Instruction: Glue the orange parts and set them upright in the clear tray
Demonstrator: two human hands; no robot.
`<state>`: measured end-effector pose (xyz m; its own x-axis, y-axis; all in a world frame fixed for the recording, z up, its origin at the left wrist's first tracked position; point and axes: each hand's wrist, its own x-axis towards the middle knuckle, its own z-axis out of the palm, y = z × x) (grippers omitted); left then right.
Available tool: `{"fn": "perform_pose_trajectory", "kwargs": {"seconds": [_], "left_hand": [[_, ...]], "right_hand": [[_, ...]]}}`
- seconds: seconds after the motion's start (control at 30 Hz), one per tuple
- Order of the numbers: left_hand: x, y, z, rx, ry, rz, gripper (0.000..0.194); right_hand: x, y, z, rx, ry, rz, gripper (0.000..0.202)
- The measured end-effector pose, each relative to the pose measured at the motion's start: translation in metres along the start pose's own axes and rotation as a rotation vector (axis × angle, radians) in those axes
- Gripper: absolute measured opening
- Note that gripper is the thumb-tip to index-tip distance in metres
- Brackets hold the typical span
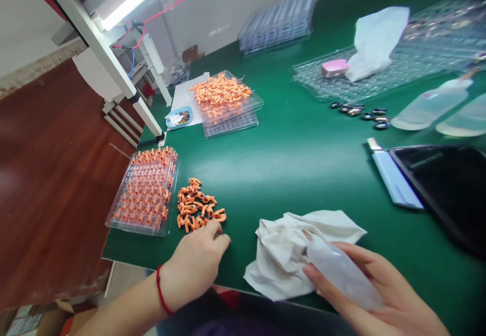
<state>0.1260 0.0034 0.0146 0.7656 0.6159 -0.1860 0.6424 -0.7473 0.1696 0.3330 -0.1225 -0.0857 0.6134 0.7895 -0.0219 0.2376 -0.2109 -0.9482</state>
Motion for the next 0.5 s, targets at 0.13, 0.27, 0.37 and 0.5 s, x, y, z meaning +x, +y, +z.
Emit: {"fn": "perform_pose_trajectory", "kwargs": {"seconds": [0.13,0.27,0.37,0.5], "left_hand": [[-0.008,-0.009,0.008,-0.071,0.13,-0.083,0.021],[-0.014,-0.011,0.019,-0.107,0.291,-0.145,0.02],[-0.018,-0.01,0.028,-0.148,0.395,-0.181,0.019],[-0.022,-0.009,0.038,-0.2,0.489,-0.214,0.019]], "right_hand": [[0.003,-0.004,-0.003,0.049,-0.083,0.093,0.053],[0.005,-0.004,-0.005,0.113,-0.116,0.068,0.052],[0.004,-0.003,-0.004,0.13,-0.122,0.051,0.048],[0.0,-0.003,0.002,0.079,-0.073,-0.069,0.041]]}}
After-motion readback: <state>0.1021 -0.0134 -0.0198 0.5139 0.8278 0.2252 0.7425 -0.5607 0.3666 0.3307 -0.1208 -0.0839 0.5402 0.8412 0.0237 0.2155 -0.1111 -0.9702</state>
